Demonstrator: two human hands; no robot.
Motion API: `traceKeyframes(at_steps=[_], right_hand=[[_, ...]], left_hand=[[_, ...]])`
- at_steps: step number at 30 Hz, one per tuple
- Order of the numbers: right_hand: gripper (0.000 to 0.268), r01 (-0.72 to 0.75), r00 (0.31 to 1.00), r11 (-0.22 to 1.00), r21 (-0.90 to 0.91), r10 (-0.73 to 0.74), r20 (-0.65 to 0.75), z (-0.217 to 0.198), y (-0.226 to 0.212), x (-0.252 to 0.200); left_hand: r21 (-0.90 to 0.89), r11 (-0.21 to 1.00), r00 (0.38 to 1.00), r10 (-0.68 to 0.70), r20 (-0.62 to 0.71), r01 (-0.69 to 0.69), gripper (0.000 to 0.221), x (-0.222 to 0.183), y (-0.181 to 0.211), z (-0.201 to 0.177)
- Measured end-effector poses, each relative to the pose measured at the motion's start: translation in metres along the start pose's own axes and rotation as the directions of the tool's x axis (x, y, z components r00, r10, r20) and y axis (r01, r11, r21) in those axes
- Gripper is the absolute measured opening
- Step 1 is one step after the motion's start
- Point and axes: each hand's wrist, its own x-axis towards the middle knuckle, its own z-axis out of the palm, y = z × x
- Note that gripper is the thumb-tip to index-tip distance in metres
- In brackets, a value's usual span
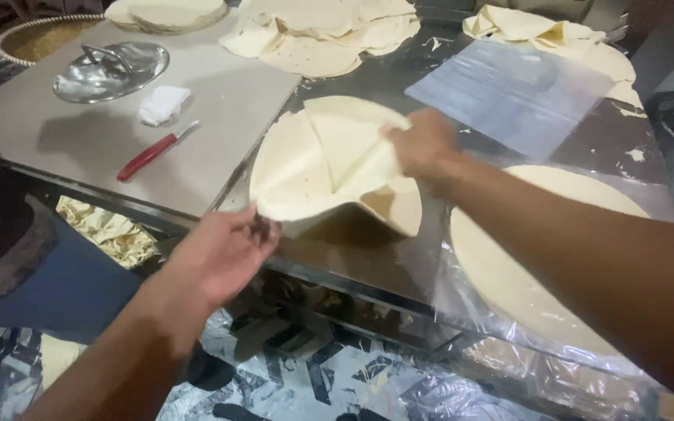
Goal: The person places flatbread into plastic bags by hand and stacks the bagged items on a table.
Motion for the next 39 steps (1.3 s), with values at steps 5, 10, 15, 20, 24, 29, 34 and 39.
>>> traceKeyframes(at_steps=[5,10,15,20,24,29,34,39], right_hand=[[0.055,0.152,0.956,0.983,-0.102,-0.173,-0.237,-0.055,0.017,0.008],[0.046,-0.345,0.929,0.845,0.409,0.245,0.276,-0.085,0.002,-0.026],[0.051,-0.535,0.811,0.706,0.465,0.272,0.518,-0.051,0.001,-0.083],[0.047,-0.254,0.948,0.795,0.550,0.092,0.305,-0.032,0.025,-0.097],[0.051,-0.359,0.925,0.558,0.748,0.107,0.365,-0.073,0.041,-0.099],[0.048,-0.305,0.952,0.628,0.716,0.199,0.232,-0.171,0.027,-0.134],[0.048,-0.051,0.948,0.565,0.823,0.286,-0.137,-0.265,0.048,-0.152],[0.051,0.267,0.961,0.407,0.874,-0.044,-0.273,-0.357,0.132,-0.142]], left_hand=[[0.006,0.999,0.995,-0.051,-0.081,0.052,0.033,-0.004,-0.009,-0.021],[0.303,0.952,0.963,0.037,-0.267,0.047,0.037,0.011,-0.016,-0.029],[0.968,0.058,0.705,0.696,0.137,-0.246,0.045,-0.015,-0.027,0.026],[0.827,-0.311,0.632,0.536,0.560,-0.468,0.063,0.021,-0.069,0.055],[0.800,-0.472,0.717,0.401,0.570,-0.372,0.075,0.038,-0.108,0.052],[0.750,-0.598,0.711,0.395,0.582,-0.282,0.082,0.033,-0.111,0.053],[0.747,-0.616,0.708,0.409,0.575,-0.250,0.081,0.042,-0.116,0.046],[0.738,-0.637,0.666,0.454,0.592,-0.222,0.082,0.060,-0.123,0.049]])
